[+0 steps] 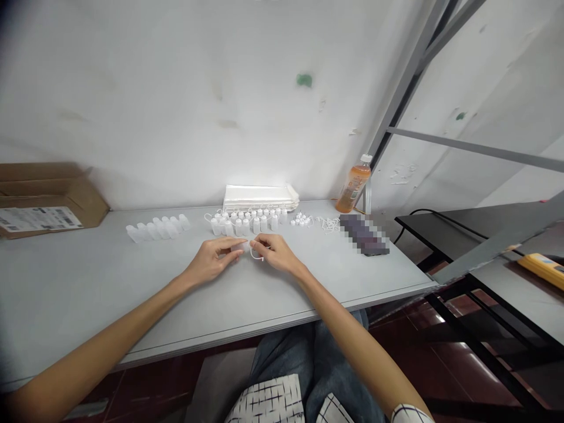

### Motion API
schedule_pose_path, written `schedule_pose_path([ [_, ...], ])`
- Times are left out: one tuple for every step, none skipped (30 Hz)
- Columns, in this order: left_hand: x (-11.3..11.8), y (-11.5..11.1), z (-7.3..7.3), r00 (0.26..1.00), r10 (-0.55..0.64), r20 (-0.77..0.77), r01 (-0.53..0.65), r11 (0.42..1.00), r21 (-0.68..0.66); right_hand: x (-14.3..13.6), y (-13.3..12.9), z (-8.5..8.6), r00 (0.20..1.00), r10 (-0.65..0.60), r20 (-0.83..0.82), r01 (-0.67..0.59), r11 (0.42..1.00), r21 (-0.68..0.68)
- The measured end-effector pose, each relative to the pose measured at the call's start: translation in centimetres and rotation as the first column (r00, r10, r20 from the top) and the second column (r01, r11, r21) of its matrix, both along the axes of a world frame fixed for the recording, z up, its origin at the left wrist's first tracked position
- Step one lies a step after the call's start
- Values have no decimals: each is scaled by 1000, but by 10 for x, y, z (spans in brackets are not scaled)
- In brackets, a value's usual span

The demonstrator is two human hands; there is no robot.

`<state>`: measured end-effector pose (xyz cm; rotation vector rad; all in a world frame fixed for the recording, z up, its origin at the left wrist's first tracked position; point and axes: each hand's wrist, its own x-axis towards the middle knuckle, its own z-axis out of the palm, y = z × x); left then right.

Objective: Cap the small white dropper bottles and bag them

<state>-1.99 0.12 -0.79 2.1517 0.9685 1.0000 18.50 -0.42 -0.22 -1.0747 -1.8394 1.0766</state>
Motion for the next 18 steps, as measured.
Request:
schedule_pose_path([
  [0,-1,0,1000,16,-23,-13,995,100,-1,0,0,1000,3,-25,-4,1000,-20],
  [1,-3,-1,999,27,-40,-19,981,194,-2,1,-1,999,7,-53,-9,999,-38],
  [1,-4,-2,998,35,-52,-19,961,277,-2,1,-1,996,19,-85,-24,998,-61],
  [1,-5,-3,997,41,-64,-16,937,349,-3,1,-1,992,38,-122,-50,995,-90],
  [1,-5,-5,996,50,-74,-16,912,410,-4,1,0,984,61,-165,-82,989,-124],
  [2,-6,-7,995,61,-83,-16,889,458,-4,1,0,974,79,-210,-114,981,-158],
  [2,-6,-8,993,70,-93,-15,871,491,-5,1,1,965,95,-244,-143,972,-186],
  [2,-7,-9,992,77,-100,-16,863,505,-5,0,2,960,106,-259,-161,966,-203],
  [2,-7,-9,992,79,-98,-20,866,500,-4,0,3,960,110,-256,-166,964,-207],
  [3,-7,-8,993,78,-90,-25,879,477,-4,0,4,965,109,-237,-158,967,-199],
  [3,-7,-6,994,77,-76,-36,899,437,-4,0,4,973,107,-206,-145,973,-181],
  [4,-7,-4,995,81,-61,-52,922,383,-4,0,4,980,98,-171,-125,980,-156],
  [4,-7,-2,995,89,-48,-69,946,316,-4,0,4,987,80,-138,-98,987,-127],
  [5,-7,0,995,94,-45,-81,967,240,-3,1,3,992,56,-111,-67,993,-99],
  [5,-6,2,994,92,-54,-83,984,160,-3,1,2,995,31,-89,-38,997,-71],
  [5,-6,4,994,81,-74,-75,994,85,-3,1,2,998,9,-68,-12,999,-41],
  [4,-5,5,993,60,-99,-58,998,26,-3,1,1,999,-9,-46,8,1000,-13],
  [4,-5,6,992,34,-124,-36,999,-12,-3,1,1,1000,-19,-21,19,1000,13],
])
